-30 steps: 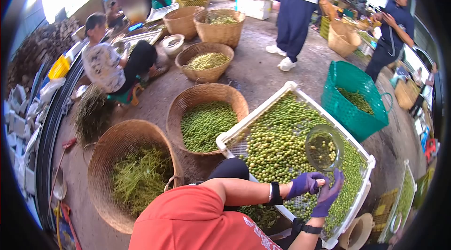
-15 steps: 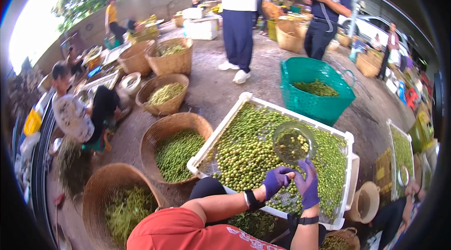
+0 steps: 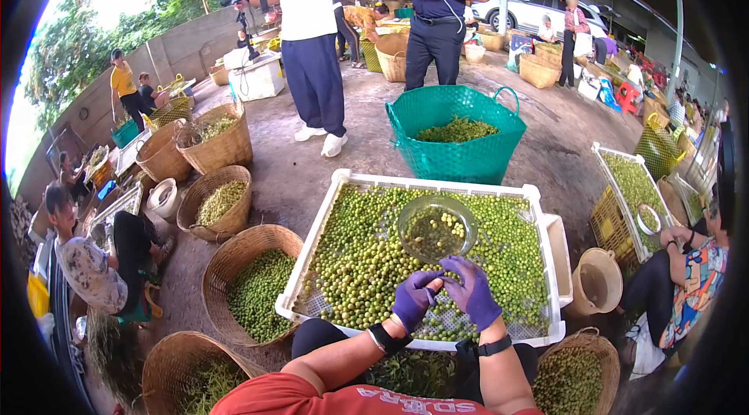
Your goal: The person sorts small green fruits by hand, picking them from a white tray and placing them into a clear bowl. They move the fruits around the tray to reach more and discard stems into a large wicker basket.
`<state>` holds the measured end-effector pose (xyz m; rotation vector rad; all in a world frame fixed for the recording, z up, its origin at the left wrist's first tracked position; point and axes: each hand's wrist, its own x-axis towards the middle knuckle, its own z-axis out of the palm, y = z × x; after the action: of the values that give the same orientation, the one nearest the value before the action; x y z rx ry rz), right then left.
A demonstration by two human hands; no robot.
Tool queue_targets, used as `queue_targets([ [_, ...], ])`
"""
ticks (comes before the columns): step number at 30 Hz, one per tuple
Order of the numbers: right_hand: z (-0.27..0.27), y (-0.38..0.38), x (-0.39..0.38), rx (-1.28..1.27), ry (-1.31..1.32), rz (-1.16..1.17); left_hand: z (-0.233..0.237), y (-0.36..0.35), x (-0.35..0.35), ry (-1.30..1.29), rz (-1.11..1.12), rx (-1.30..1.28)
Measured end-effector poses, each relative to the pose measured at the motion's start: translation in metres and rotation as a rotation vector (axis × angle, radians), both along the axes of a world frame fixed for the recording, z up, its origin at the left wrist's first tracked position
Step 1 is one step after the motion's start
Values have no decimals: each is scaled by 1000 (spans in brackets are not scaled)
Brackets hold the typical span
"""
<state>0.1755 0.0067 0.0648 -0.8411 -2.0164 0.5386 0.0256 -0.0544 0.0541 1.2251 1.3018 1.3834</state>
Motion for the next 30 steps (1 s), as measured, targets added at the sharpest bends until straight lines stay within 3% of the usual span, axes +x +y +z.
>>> queue_targets([
  [2,-14,10,5,62,-65,-50,3,-1,-1,224,-131,56],
  [5,8,-1,-2,-134,367,-152,-4,0,5,-112,-180,96],
  [6,12,-4,0,-368,651,-92,-18,7,3,-273,-189,12],
  [9,64,-21,22,-322,898,-52,-20,13,-2,-347,-42,-52],
  [13,125,-56,51,159,671,-238,-26,13,-5,-357,-84,-31],
  [15,153,-55,70,597,503,-108,-25,10,-3,-307,-94,-38],
  [17,184,-65,74,752,347,-184,-33,10,-1,-347,-112,-60],
  [25,212,-82,100,780,524,-36,-52,15,-6,-235,-218,-31],
  [30,211,-88,112,772,619,70,-34,7,-5,-257,-167,-66],
])
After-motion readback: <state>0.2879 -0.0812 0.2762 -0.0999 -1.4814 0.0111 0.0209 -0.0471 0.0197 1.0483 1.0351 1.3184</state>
